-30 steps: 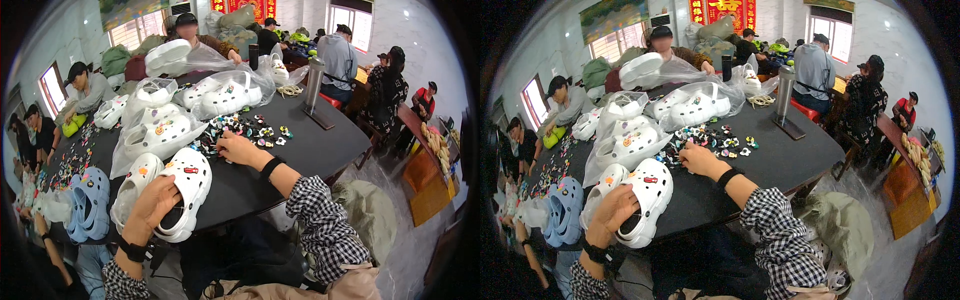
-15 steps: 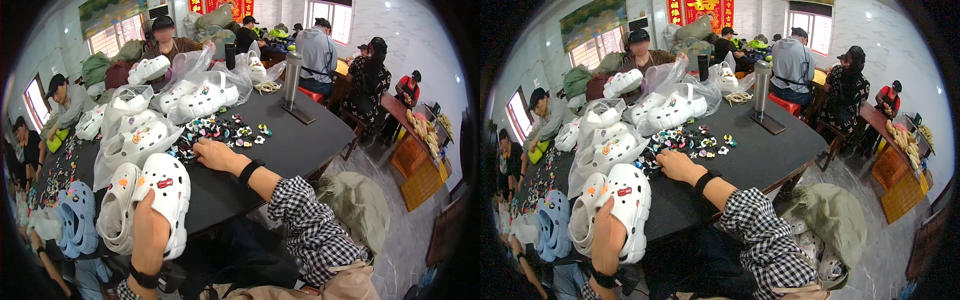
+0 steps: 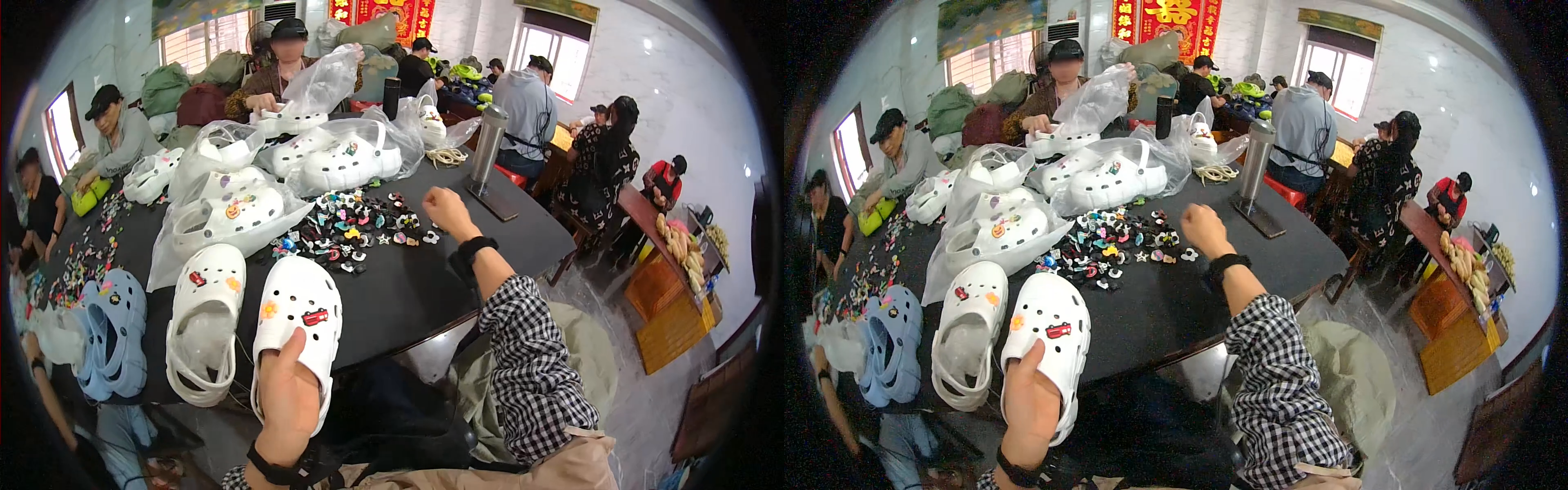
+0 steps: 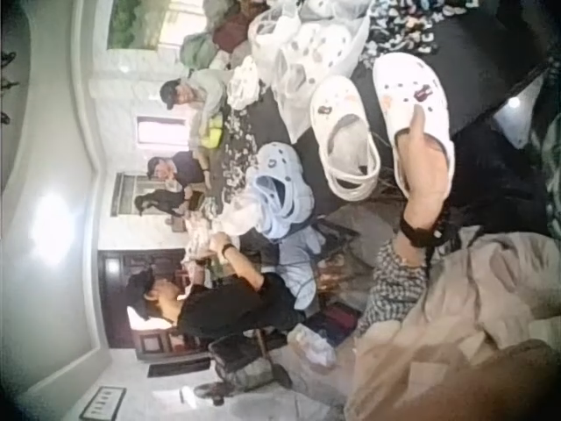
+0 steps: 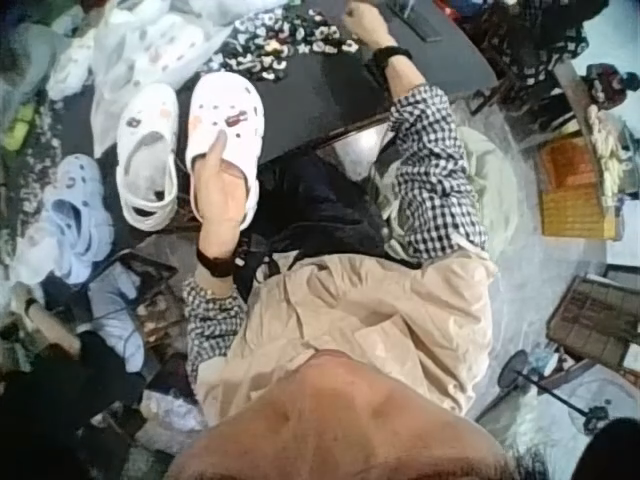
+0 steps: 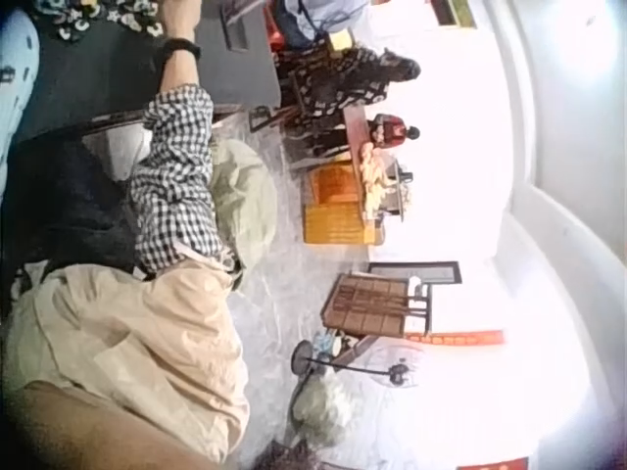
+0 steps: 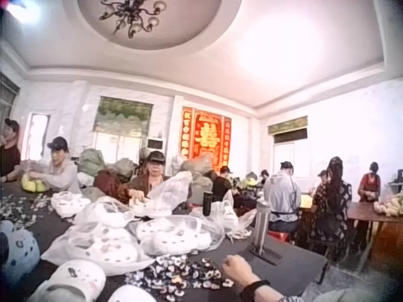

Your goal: Decorating rubber clogs with charms and packing them into plastic bags.

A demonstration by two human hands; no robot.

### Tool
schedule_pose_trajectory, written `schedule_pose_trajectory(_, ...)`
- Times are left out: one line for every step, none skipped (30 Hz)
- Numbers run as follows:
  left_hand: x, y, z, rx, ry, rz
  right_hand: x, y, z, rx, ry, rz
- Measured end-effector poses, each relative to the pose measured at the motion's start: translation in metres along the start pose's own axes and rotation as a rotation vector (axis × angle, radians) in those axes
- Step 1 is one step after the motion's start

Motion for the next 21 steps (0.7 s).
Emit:
schedule_pose_trajectory(-0.001, 0.000, -0.001, -0.012, 0.005, -0.001, 0.001, -0.022, 0.001, -0.029, 0.037, -0.031)
schedule_pose_trajectory(-0.001, 0.000, -0.002, -0.014, 0.034, -0.006, 0.002, -0.038, 0.000, -0.054, 0.076, -0.063)
schedule_pose_trajectory(-0.002, 0.000, 0.000, -0.014, 0.055, -0.012, -0.001, -0.042, 0.000, -0.050, 0.133, -0.137)
schedule_pose_trajectory(-0.002, -0.001, 0.002, -0.019, 0.050, -0.014, -0.003, -0.039, 0.001, -0.053, 0.138, -0.132)
schedule_pose_trajectory(-0.001, -0.002, 0.003, -0.013, 0.040, -0.016, -0.005, -0.041, -0.001, -0.018, 0.198, -0.197)
schedule_pose_trajectory(-0.002, -0.002, 0.004, -0.008, 0.034, -0.013, -0.010, -0.045, -0.002, 0.016, 0.255, -0.267)
schedule_pose_trajectory(-0.002, -0.004, 0.004, -0.011, 0.033, -0.010, -0.012, -0.045, -0.001, 0.012, 0.256, -0.269)
schedule_pose_trajectory(-0.002, -0.006, 0.002, -0.041, 0.042, 0.003, -0.013, -0.040, -0.003, -0.025, 0.274, -0.200)
schedule_pose_trajectory(-0.002, -0.007, 0.001, -0.071, 0.055, 0.016, -0.013, -0.039, -0.003, -0.063, 0.287, -0.132)
schedule_pose_trajectory(-0.002, -0.008, 0.001, -0.073, 0.057, 0.017, -0.013, -0.041, -0.005, -0.065, 0.285, -0.133)
schedule_pose_trajectory(-0.002, -0.009, 0.002, -0.096, 0.067, 0.018, -0.011, -0.040, -0.008, -0.037, 0.300, -0.111)
schedule_pose_trajectory(-0.001, -0.010, 0.003, -0.116, 0.072, 0.017, -0.011, -0.034, -0.012, -0.006, 0.317, -0.085)
schedule_pose_trajectory(-0.001, -0.012, 0.003, -0.111, 0.058, 0.007, -0.008, -0.030, -0.013, -0.005, 0.318, -0.082)
schedule_pose_trajectory(-0.001, -0.015, 0.004, -0.110, 0.058, 0.004, -0.006, -0.026, -0.019, 0.027, 0.409, -0.109)
schedule_pose_trajectory(0.000, -0.018, 0.006, -0.117, 0.053, 0.013, -0.006, -0.021, -0.025, 0.059, 0.500, -0.138)
schedule_pose_trajectory(0.001, -0.021, 0.008, -0.125, 0.048, 0.022, -0.004, -0.015, -0.027, 0.060, 0.500, -0.139)
schedule_pose_trajectory(0.002, -0.026, 0.008, -0.124, 0.044, 0.003, -0.002, -0.006, -0.030, 0.042, 0.480, -0.096)
schedule_pose_trajectory(0.003, -0.031, 0.011, -0.120, 0.042, 0.000, 0.001, 0.004, -0.033, 0.026, 0.462, -0.051)
schedule_pose_trajectory(0.004, -0.036, 0.015, -0.133, 0.025, -0.019, 0.003, 0.016, -0.035, -0.034, 0.437, 0.047)
schedule_pose_trajectory(0.005, -0.042, 0.019, -0.145, 0.007, -0.039, 0.006, 0.023, -0.038, -0.030, 0.438, 0.050)
schedule_pose_trajectory(0.005, -0.046, 0.021, -0.153, -0.019, -0.028, 0.010, 0.035, -0.036, -0.026, 0.376, 0.174)
Point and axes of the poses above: each hand's wrist, its own x-axis towards the middle knuckle, its own z-axis out of the back of the hand, y = z × x, the point moved 6 cm from there along x, towards the middle knuckle, and after that the axes turned 5 degrees about y, right-handed, at the moved point
